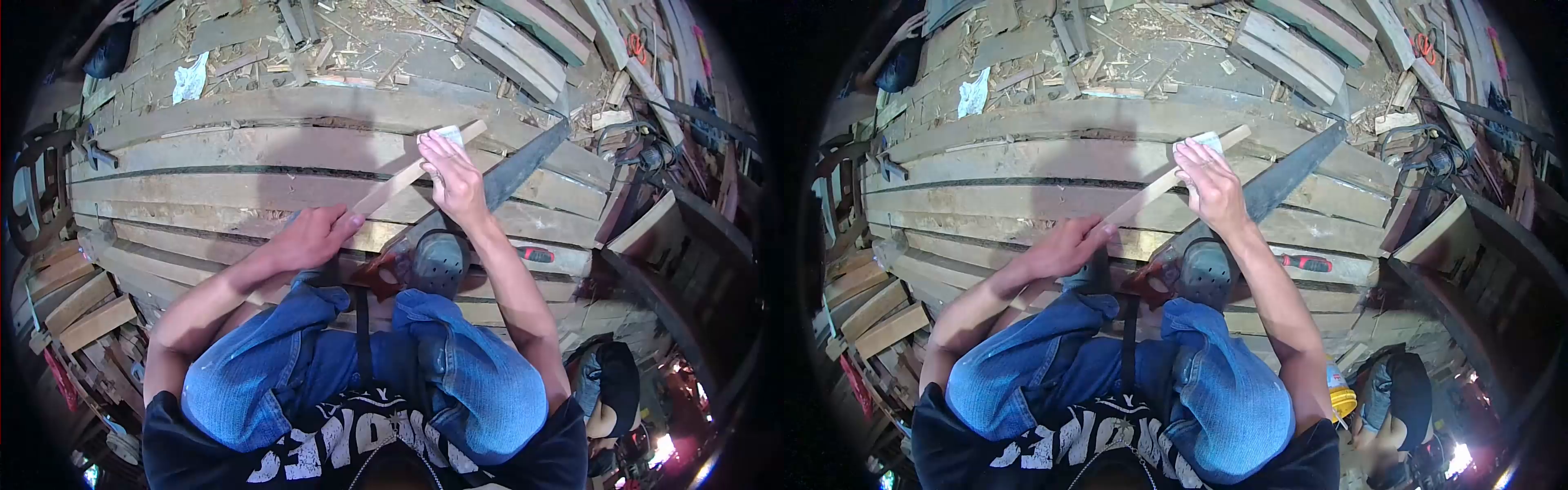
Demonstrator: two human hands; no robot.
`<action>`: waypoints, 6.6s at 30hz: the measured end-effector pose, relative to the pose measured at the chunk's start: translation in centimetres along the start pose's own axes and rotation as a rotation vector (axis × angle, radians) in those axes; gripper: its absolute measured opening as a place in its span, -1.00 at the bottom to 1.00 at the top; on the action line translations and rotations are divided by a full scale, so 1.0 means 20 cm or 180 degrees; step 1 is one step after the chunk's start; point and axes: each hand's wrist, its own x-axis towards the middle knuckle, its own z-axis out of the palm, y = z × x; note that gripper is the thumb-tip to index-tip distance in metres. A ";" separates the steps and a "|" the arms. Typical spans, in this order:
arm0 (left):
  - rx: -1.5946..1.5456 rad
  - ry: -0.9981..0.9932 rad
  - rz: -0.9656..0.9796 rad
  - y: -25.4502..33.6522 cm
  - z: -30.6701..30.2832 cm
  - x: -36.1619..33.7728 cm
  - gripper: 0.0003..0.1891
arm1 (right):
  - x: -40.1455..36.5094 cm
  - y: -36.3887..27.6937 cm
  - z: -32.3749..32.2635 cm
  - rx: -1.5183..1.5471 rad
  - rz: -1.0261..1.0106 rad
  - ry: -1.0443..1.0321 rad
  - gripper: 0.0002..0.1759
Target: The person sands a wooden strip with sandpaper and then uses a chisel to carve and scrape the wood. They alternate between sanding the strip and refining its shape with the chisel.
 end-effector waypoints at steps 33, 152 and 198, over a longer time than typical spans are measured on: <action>0.0024 0.0159 0.0318 -0.06 0.03 0.02 -0.51 | -0.05 0.13 -0.03 -0.0023 0.1339 0.0611 -0.67; -0.0500 -0.0446 -0.0284 -0.06 0.08 0.02 -0.45 | -0.14 -0.26 -0.02 -0.0810 0.0299 -0.0744 -0.46; -0.0754 -0.0539 -0.0383 -0.05 0.08 0.01 -0.50 | -0.12 0.05 -0.04 -0.0931 0.0314 -0.0339 -0.45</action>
